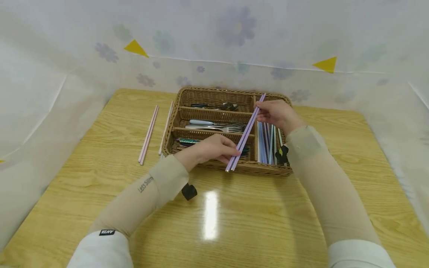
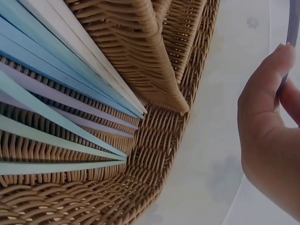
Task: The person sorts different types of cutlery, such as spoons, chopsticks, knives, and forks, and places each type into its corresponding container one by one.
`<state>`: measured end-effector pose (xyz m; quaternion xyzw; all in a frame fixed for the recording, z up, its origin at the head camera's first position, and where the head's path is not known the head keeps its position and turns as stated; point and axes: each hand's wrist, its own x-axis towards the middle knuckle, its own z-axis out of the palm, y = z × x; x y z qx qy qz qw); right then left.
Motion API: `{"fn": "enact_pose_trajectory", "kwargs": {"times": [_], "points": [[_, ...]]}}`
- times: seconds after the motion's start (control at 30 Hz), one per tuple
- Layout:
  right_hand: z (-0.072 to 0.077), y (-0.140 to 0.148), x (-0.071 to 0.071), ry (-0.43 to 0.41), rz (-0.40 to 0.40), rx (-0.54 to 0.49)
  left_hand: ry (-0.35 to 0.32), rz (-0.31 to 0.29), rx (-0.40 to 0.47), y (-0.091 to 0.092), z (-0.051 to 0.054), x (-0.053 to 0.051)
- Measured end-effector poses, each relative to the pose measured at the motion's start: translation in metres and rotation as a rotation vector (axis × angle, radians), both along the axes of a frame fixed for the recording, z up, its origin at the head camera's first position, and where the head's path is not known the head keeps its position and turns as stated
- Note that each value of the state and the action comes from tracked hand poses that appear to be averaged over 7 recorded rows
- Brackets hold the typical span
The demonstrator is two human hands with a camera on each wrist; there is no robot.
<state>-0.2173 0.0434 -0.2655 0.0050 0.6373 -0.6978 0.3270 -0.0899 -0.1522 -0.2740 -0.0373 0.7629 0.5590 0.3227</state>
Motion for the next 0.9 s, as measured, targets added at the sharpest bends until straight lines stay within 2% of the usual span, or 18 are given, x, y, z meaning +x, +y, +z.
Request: {"fn": "enact_pose_trajectory", "kwargs": {"times": [0.07, 0.17, 0.23, 0.3, 0.37, 0.43, 0.53, 0.6, 0.77, 0.9], "points": [[0.001, 0.002, -0.003, 0.006, 0.001, -0.017, 0.024, -0.01, -0.021, -0.003, 0.002, 0.0], [0.002, 0.013, -0.012, 0.003, -0.003, -0.077, 0.072, 0.028, -0.065, -0.018, 0.009, -0.001], [0.004, 0.024, -0.019, 0.011, -0.016, -0.1, 0.124, 0.102, -0.104, -0.035, 0.016, 0.0], [0.005, 0.036, -0.026, 0.024, -0.046, -0.094, 0.184, 0.207, -0.142, -0.058, 0.022, 0.001], [0.005, 0.046, -0.033, 0.066, -0.072, -0.028, 0.245, 0.291, -0.204, -0.084, 0.028, 0.003], [0.004, 0.054, -0.037, 0.129, -0.075, 0.088, 0.277, 0.356, -0.274, -0.111, 0.031, 0.006], [0.0, 0.061, -0.042, 0.206, -0.041, 0.228, 0.273, 0.396, -0.371, -0.145, 0.033, 0.012], [-0.004, 0.063, -0.044, 0.244, -0.032, 0.271, 0.258, 0.411, -0.415, -0.162, 0.032, 0.016], [-0.007, 0.068, -0.05, 0.294, -0.082, 0.275, 0.213, 0.419, -0.483, -0.191, 0.029, 0.019], [-0.011, 0.07, -0.053, 0.278, -0.065, 0.3, 0.173, 0.408, -0.54, -0.203, 0.019, 0.017]]}}
